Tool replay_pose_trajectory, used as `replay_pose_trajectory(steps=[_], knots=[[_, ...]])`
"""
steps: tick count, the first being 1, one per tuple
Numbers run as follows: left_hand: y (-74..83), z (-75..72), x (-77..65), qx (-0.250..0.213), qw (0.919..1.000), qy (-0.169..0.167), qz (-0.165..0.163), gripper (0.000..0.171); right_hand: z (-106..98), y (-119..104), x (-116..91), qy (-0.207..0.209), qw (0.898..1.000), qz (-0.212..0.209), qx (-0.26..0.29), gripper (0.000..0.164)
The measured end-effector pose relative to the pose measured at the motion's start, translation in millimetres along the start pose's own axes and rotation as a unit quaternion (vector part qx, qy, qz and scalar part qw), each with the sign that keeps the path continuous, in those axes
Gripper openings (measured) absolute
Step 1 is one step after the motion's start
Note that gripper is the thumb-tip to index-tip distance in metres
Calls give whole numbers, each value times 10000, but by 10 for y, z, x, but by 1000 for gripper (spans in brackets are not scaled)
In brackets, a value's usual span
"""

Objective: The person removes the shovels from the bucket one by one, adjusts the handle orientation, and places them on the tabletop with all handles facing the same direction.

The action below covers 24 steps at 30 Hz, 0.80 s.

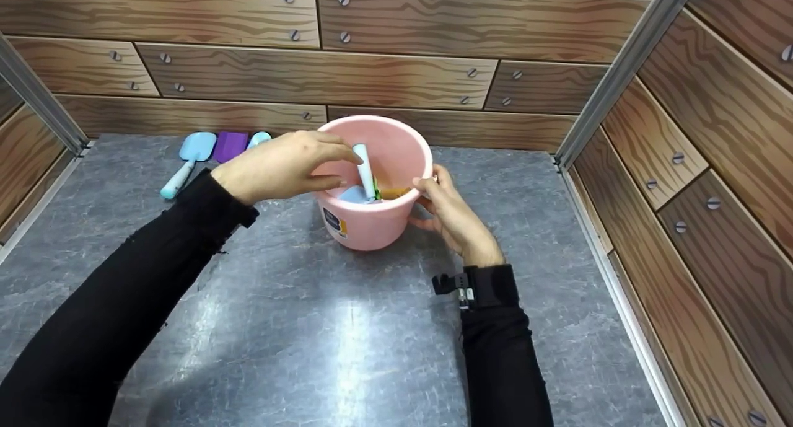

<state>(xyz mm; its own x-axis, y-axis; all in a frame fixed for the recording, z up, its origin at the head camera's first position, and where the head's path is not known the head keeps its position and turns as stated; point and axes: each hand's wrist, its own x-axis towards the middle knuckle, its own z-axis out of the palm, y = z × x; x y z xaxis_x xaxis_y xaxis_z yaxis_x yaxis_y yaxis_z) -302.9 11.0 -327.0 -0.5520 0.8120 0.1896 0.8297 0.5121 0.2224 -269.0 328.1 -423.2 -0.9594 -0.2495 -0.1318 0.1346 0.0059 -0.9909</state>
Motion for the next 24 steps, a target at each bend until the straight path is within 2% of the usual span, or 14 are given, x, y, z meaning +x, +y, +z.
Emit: replay_pose_trajectory(steps=[4, 9, 17, 19, 24], knots=[[59, -36, 85, -20, 9995, -316, -44, 37, 17, -18, 9, -63, 10000, 39, -15, 58], [161, -52, 237, 178, 9982, -580, 35, 38, 18, -20, 8, -134, 9999, 56, 14, 58], [347, -60, 502, 224, 9949, -983, 68, 41, 9, -12, 3, -158, 9998, 46, 86, 56], [391, -57, 551, 276, 9937, -1088, -4, 41, 10, -12, 1, -181, 9998, 32, 110, 53], [479, -35, 656, 277, 9893, -1373, -415, 35, -6, -21, -7, -252, 9997, 18, 56, 49]])
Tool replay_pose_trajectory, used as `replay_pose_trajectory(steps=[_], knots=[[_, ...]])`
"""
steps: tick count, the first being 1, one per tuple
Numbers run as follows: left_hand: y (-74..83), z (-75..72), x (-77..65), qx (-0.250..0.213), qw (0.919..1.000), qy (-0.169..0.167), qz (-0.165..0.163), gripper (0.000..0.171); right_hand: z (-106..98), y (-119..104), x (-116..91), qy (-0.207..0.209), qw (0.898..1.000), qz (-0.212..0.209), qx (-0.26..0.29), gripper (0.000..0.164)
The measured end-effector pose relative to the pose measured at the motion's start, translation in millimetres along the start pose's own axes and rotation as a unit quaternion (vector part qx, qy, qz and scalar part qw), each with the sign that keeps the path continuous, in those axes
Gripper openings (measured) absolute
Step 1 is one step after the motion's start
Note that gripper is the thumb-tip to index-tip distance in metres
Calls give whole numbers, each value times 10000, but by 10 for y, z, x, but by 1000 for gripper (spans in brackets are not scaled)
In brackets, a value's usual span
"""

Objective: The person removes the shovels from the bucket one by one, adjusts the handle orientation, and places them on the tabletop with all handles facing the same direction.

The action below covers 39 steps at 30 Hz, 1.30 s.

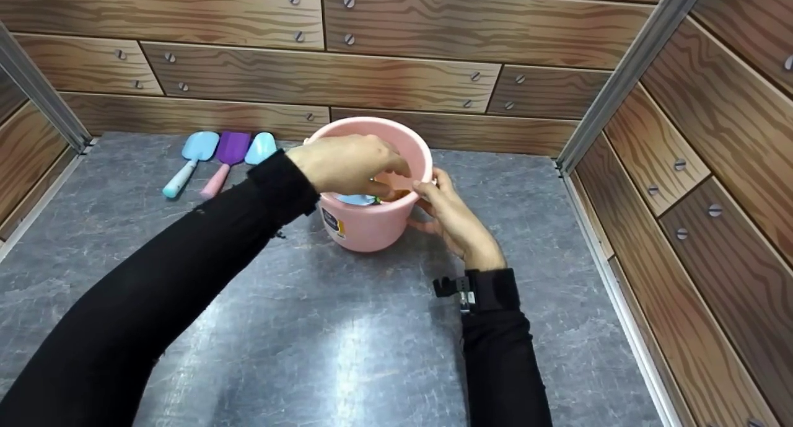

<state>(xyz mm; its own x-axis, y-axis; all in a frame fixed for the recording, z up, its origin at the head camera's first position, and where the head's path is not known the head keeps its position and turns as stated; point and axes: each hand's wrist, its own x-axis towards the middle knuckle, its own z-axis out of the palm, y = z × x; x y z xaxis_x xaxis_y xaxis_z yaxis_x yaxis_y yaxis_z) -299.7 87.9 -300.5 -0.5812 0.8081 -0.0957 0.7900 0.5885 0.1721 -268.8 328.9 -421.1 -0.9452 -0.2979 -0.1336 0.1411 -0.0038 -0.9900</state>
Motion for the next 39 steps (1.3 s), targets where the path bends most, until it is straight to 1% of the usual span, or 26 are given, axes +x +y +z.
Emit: replay_pose_trajectory(steps=[3, 7, 12, 15, 18, 25, 28, 32, 35, 39], knots=[[43, 17, 55, -16, 9997, -144, -172, 27, -26, -4, -21, -41, 10000, -7, -91, 48], [72, 70, 112, 161, 9994, -190, -241, 17, -70, -18, -54, -137, 9998, -65, -151, 49], [94, 129, 159, 257, 9991, -295, -180, 10, -105, -40, -72, -243, 9993, -108, -259, 45], [104, 148, 189, 200, 9989, -365, -195, 8, -111, -45, -72, -212, 9993, -69, -313, 41], [113, 167, 208, 210, 9990, -346, -206, 7, -114, -54, -81, -189, 9993, -29, -335, 40], [119, 182, 190, 246, 9987, -354, -260, 11, -114, -49, -88, -177, 9994, -9, -302, 37], [87, 181, 183, 316, 9989, -312, -122, 9, -110, -51, -85, -178, 9994, -2, -283, 38], [34, 177, 171, 413, 9991, -123, 29, 20, -108, -55, -86, -166, 9995, 21, -267, 39], [-8, 174, 160, 388, 9992, 19, 87, 26, -113, -49, -85, -158, 9995, 22, -268, 39], [-51, 163, 135, 393, 9991, 74, 131, 26, -114, -37, -82, -163, 9994, 3, -291, 37]])
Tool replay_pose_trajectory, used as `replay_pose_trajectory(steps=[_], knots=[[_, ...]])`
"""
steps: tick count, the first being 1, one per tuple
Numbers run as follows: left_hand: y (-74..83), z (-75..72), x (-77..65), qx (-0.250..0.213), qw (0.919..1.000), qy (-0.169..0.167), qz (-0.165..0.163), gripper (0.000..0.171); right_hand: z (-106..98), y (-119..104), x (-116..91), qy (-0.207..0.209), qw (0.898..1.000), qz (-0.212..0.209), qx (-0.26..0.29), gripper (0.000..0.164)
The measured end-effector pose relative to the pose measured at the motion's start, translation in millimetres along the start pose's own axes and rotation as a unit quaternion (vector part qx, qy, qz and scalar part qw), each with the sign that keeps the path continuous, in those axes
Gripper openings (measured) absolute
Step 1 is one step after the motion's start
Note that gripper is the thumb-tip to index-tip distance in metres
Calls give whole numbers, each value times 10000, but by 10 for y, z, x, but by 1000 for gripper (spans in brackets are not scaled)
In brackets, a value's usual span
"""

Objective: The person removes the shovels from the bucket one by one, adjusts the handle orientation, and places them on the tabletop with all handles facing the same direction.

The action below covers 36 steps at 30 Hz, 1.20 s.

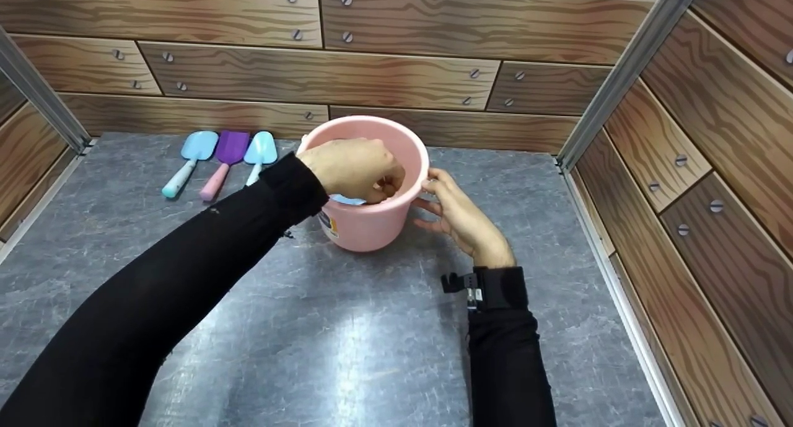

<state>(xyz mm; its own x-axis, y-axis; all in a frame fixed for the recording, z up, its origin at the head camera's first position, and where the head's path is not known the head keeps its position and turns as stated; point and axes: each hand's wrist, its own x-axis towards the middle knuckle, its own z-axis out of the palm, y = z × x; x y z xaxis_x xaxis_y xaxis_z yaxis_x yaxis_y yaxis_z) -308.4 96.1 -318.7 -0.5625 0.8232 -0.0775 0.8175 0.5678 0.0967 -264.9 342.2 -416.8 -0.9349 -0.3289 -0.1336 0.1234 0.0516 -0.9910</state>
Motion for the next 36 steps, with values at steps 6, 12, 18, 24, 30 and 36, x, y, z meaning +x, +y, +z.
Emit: replay_pose_trajectory(steps=[6, 12, 18, 24, 30, 36], knots=[[-21, -31, -48, 216, 9995, 91, -188, 10, 4, 3, 3, 23, 10000, -24, 25, 35], [-35, -37, -67, 416, 9978, 252, -450, 14, 4, 1, 8, 59, 10000, -14, 11, 41], [-103, -31, -83, 704, 9940, 517, -655, 18, 10, -2, 9, 95, 10000, 0, -10, 45], [-218, -3, -114, 720, 9919, 753, -725, 43, 9, -1, 9, 102, 9999, 4, -20, 44], [-290, 15, -130, 407, 9927, 834, -766, 16, 1, -6, 7, 35, 10000, -1, -72, 46], [-312, 3, -143, 201, 9937, 870, -672, 13, 29, -18, 14, 98, 9999, 77, -109, 50]])
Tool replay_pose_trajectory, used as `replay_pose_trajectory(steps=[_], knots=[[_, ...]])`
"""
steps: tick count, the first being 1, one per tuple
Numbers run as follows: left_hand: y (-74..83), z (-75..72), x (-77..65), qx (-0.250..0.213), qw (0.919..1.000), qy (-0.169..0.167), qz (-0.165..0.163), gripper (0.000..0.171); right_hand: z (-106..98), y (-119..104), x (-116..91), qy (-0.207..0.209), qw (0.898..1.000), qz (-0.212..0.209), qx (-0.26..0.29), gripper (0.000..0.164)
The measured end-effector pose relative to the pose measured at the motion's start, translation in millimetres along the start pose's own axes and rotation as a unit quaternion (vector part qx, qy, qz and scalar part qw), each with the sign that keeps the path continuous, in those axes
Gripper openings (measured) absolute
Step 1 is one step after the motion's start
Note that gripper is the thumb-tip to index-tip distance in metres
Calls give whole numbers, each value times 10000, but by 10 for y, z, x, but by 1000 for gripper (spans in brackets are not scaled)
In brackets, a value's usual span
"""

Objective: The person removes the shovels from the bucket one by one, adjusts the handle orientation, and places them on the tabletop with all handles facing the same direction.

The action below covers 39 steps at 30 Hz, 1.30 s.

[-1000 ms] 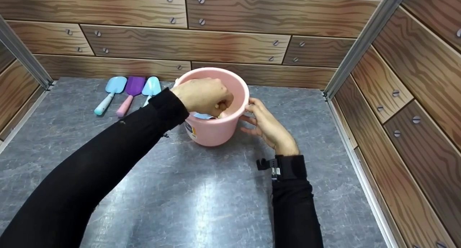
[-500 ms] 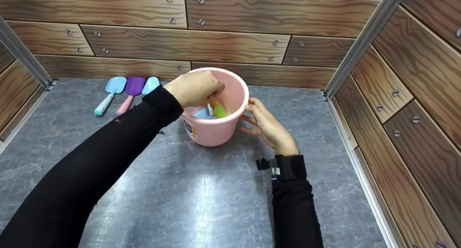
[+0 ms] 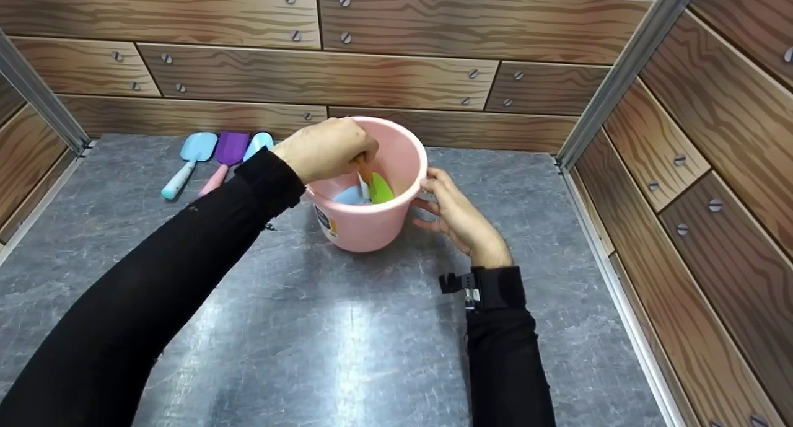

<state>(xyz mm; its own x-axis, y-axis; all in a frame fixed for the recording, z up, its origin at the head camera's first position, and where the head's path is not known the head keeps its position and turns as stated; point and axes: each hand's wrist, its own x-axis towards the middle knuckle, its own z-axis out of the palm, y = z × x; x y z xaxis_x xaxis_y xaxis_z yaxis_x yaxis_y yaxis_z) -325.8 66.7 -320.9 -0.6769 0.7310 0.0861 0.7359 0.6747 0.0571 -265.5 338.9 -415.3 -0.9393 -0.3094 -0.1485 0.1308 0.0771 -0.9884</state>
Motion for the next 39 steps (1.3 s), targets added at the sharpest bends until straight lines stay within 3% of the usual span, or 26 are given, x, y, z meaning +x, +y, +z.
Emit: replay_pose_trajectory(steps=[12, 23, 32, 39], knots=[[-96, -25, -40, -526, 9985, 138, -49, 4, 194, 14, 95, 267, 9989, 11, 398, 69], [-142, -39, -95, -374, 9984, 424, 93, 9, 330, -59, 98, 1340, 9878, -295, 737, 60], [-134, -101, -78, -592, 9943, 811, 364, 11, 178, -53, 107, 2242, 9685, -394, 1014, 38], [-133, -151, -110, -523, 9900, 1162, 605, 12, 22, -32, 116, 2620, 9602, -352, 903, 63]])
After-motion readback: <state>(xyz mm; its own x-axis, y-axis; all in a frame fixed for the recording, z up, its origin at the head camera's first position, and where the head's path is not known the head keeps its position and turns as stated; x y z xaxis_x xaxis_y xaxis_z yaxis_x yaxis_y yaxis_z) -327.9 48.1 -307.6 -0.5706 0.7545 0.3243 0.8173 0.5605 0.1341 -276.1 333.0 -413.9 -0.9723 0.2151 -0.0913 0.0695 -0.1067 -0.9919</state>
